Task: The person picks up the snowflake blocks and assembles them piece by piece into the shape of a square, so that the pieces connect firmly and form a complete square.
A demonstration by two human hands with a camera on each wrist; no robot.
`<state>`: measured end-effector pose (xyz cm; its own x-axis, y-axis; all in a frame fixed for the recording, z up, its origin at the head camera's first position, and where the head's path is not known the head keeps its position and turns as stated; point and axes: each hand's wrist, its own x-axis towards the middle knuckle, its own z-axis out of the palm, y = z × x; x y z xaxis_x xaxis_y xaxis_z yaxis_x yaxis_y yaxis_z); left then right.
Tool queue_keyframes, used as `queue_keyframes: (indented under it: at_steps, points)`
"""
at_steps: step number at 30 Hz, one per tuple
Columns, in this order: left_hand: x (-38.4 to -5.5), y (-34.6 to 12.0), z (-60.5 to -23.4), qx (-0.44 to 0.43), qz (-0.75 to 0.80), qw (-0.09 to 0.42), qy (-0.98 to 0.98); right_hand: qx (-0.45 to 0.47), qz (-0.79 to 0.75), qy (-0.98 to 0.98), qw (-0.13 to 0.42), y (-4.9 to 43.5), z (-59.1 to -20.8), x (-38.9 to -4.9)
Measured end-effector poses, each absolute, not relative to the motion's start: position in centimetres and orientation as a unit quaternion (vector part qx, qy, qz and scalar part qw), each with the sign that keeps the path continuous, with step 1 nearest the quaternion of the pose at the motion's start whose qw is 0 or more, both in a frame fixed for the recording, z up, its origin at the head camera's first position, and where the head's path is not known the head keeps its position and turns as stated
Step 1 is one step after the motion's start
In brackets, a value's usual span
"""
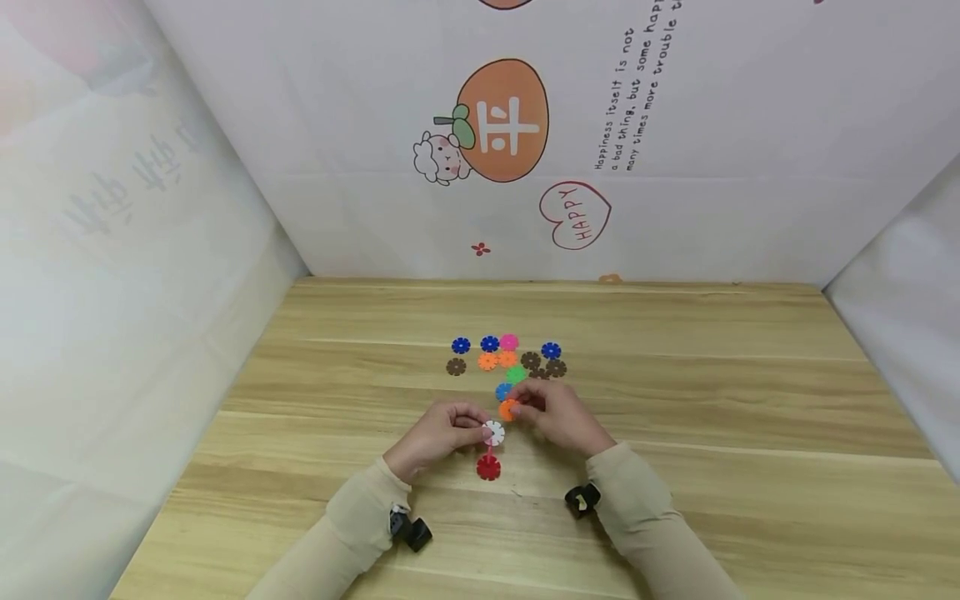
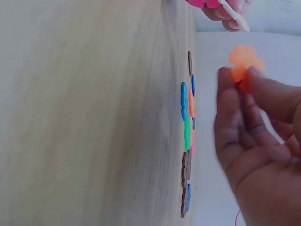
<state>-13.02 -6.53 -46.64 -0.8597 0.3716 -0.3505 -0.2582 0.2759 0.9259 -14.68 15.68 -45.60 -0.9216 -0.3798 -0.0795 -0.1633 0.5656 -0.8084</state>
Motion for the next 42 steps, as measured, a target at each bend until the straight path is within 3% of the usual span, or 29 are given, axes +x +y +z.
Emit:
queue_keyframes:
  at_steps: [23, 42]
  points:
    - [-13.0, -6.21, -46.63, 0.042, 0.612, 0.261, 0.745, -0.263, -0.485, 0.823, 0.133, 15.81, -45.69, -14.9]
    - [-13.11, -6.27, -46.65, 0.042, 0.617, 0.261, 0.741, -0.313, -0.456, 0.827, 0.101, 15.38, -45.42, -15.16]
